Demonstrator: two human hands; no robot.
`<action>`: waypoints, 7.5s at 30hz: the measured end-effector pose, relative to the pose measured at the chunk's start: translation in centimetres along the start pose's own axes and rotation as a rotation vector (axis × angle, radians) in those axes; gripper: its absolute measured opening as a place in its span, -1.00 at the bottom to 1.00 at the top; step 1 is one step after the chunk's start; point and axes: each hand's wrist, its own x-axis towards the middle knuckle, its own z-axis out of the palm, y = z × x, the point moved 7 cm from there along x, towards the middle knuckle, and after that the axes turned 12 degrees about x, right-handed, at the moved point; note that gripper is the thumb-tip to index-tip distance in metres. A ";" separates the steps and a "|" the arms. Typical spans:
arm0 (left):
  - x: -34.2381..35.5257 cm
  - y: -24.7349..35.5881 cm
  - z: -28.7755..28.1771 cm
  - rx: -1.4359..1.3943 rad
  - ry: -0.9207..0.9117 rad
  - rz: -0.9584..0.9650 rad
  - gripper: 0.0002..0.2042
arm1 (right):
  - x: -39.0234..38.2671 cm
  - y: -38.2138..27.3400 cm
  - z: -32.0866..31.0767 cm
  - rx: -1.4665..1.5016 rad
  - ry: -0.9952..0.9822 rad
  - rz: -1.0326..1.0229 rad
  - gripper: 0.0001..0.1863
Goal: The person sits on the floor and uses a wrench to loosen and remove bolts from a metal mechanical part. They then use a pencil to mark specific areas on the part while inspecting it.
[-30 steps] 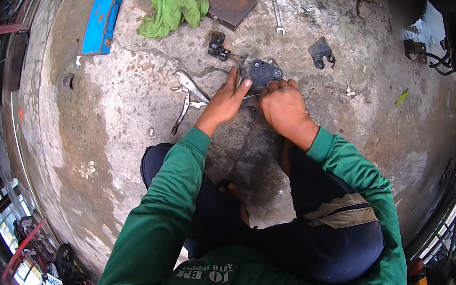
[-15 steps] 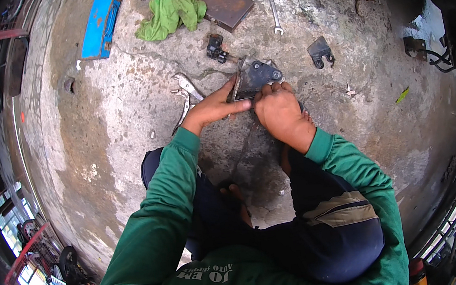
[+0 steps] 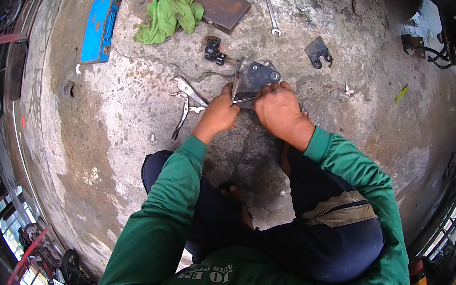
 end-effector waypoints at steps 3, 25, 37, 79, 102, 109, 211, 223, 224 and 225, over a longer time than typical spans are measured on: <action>-0.4 0.2 -0.3 0.044 0.051 -0.018 -0.31 | -0.1 -0.2 -0.2 -0.035 0.035 -0.009 -0.85; -0.6 0.0 0.5 -0.075 0.062 0.006 -0.25 | 0.0 -0.3 -0.1 -0.020 0.017 0.015 -0.82; -0.8 -0.1 0.4 -0.140 0.059 -0.005 -0.26 | 0.2 -0.6 -0.9 0.020 -0.047 0.030 -0.82; -1.4 1.0 0.1 -0.373 -0.056 -0.130 -0.23 | -0.7 -0.3 -1.2 0.027 0.095 -0.045 -0.74; -1.4 1.1 -0.1 -0.373 -0.059 -0.120 -0.21 | 0.0 0.2 -1.4 0.062 -0.073 0.023 -0.79; -1.5 1.2 -0.4 -0.374 -0.046 -0.119 -0.24 | 0.1 0.2 -1.5 0.098 -0.019 0.021 -0.78; -1.9 1.6 -1.7 -0.272 0.006 -0.072 -0.22 | -0.3 0.4 -2.9 0.212 0.195 -0.082 -0.78; -3.5 1.2 -6.2 -0.796 0.004 -0.134 -0.58 | 2.7 21.3 0.5 1.863 0.551 0.572 -0.90; -3.5 1.6 -6.2 -0.834 0.030 -0.107 -0.66 | 3.4 23.0 2.1 1.800 0.489 0.655 -0.89; -3.1 2.2 -6.1 -0.857 0.010 -0.088 -0.66 | 3.8 24.6 3.6 1.733 0.435 0.740 -0.88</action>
